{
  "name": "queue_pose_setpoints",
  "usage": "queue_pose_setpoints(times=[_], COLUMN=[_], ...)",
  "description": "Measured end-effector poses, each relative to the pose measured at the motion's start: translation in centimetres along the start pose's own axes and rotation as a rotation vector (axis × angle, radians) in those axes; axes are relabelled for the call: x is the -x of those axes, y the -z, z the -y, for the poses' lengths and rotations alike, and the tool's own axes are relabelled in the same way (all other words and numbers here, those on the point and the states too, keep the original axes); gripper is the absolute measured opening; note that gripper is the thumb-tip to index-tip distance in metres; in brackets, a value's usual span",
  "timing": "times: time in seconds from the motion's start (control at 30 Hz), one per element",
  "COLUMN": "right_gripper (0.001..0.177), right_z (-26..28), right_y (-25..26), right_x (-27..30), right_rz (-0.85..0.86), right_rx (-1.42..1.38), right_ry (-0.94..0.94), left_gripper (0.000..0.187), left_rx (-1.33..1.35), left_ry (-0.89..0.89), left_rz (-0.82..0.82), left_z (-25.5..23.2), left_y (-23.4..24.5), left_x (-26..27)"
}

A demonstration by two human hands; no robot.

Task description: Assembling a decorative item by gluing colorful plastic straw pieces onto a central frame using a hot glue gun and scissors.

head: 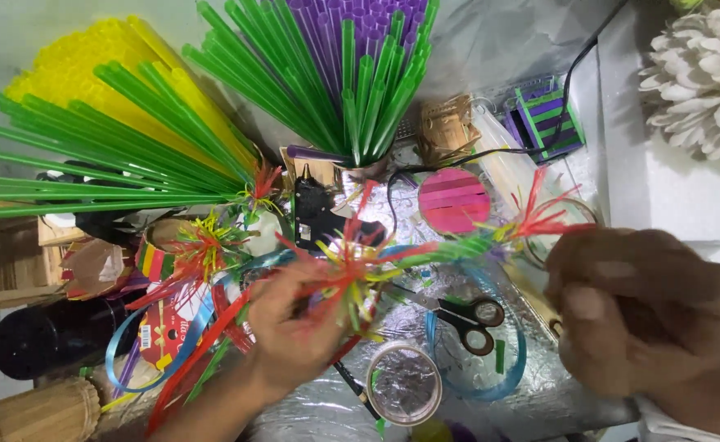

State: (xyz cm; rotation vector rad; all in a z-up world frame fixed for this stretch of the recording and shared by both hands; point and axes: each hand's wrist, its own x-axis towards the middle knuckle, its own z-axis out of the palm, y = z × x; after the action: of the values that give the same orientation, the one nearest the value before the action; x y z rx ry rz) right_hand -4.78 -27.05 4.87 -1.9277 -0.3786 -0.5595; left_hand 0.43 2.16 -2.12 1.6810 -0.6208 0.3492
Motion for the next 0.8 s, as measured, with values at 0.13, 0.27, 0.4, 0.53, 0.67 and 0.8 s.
queue_pose_setpoints(times=[0.13,0.27,0.4,0.53,0.67,0.8], right_gripper=[0.015,0.02,0.037,0.024,0.012,0.024], right_z=[-1.1,-0.5,-0.1,1.1,1.5,0.9], right_y=[-0.4,-1.4,-3.4,-4.5,-5.3,-5.7], right_x=[-0.5,-2.9,-5.1,-5.8,-5.5,-6.0], right_rz=[-0.005,0.079,0.182,0.277,0.29,0.293], right_rx=[0.17,0.455,0.589,0.739,0.718,0.641], right_ry=[0.261,0.369,0.415,0.439,0.512,0.547], left_gripper=[0.019,0.023,0.018,0.021,0.023,0.015], left_rx=[-0.009,0.079,0.003,-0.019,-0.052,-0.106], left_ry=[0.012,0.194,0.208,0.183,0.228,0.224], left_rz=[0.064,0.127,0.119,0.119,0.151,0.135], left_z=[-1.9,-1.8,-1.6,-1.9,-1.6,-1.7], left_y=[-0.4,-0.6,-0.7,-0.5,-0.6,-0.6], left_x=[-1.5,-1.3,-1.7,-2.1,-1.6,-1.9])
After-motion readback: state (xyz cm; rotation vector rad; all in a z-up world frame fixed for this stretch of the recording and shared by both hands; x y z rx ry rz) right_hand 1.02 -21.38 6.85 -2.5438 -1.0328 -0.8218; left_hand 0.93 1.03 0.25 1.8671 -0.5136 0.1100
